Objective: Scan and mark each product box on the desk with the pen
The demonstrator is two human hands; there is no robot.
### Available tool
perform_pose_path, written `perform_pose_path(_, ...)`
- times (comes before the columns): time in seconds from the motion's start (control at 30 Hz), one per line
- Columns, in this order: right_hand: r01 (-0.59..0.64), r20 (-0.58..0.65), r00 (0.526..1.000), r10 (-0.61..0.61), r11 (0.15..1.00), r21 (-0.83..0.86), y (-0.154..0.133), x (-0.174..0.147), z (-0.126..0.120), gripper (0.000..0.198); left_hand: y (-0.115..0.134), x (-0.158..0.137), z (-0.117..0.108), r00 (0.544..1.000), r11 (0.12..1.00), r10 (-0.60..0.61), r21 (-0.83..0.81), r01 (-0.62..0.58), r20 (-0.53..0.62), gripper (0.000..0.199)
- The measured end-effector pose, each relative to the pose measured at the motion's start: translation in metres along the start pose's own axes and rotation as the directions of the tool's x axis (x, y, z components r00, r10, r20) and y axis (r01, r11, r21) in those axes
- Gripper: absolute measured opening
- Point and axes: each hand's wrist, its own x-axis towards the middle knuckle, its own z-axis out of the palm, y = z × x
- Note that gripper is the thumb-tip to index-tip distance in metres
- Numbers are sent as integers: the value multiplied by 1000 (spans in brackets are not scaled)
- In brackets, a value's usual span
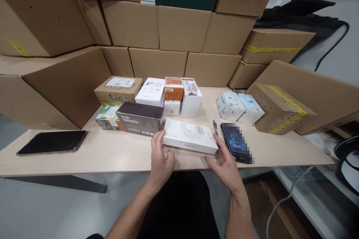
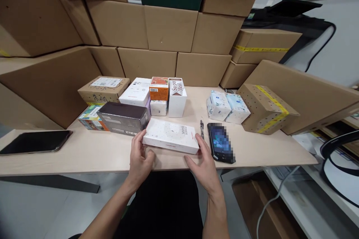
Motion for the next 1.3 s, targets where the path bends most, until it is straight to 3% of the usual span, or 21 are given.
perform_pose_path(0.13,110,-98,989,-115,993,-50,0,1,1,60,-3,0,1,1000,1000,5,-23,-6,-24,59)
perform_pose_path(0.43,50,-279,960,-5,987,155,-8,21,-6,58,3,-1,1,993,998,54,23,-52,-102,57)
perform_pose_path(0.63,-22,-263,965,19,1000,-7,-8,30,-5,58,2,-1,2,999,999,-16,34,17,-51,58)
perform_pose_path(0.77,-7,-255,967,9,1000,6,-6,33,-6,55,2,-1,3,996,999,-16,27,18,-83,66)
perform_pose_path(0.87,-13,-335,941,-48,984,-176,-6,38,-13,52,4,-1,3,995,999,2,37,2,-95,70)
perform_pose_path(1.0,-90,-255,964,-83,795,-600,-10,48,-20,44,6,-2,3,994,996,55,70,-48,-91,65)
perform_pose_path(1.17,-127,-161,987,23,730,-671,-13,62,-13,29,5,-2,5,992,992,90,96,-82,-91,63)
perform_pose_path(1.3,-142,-151,987,57,756,-639,-10,68,-7,30,3,-2,7,993,989,94,119,-85,-70,61)
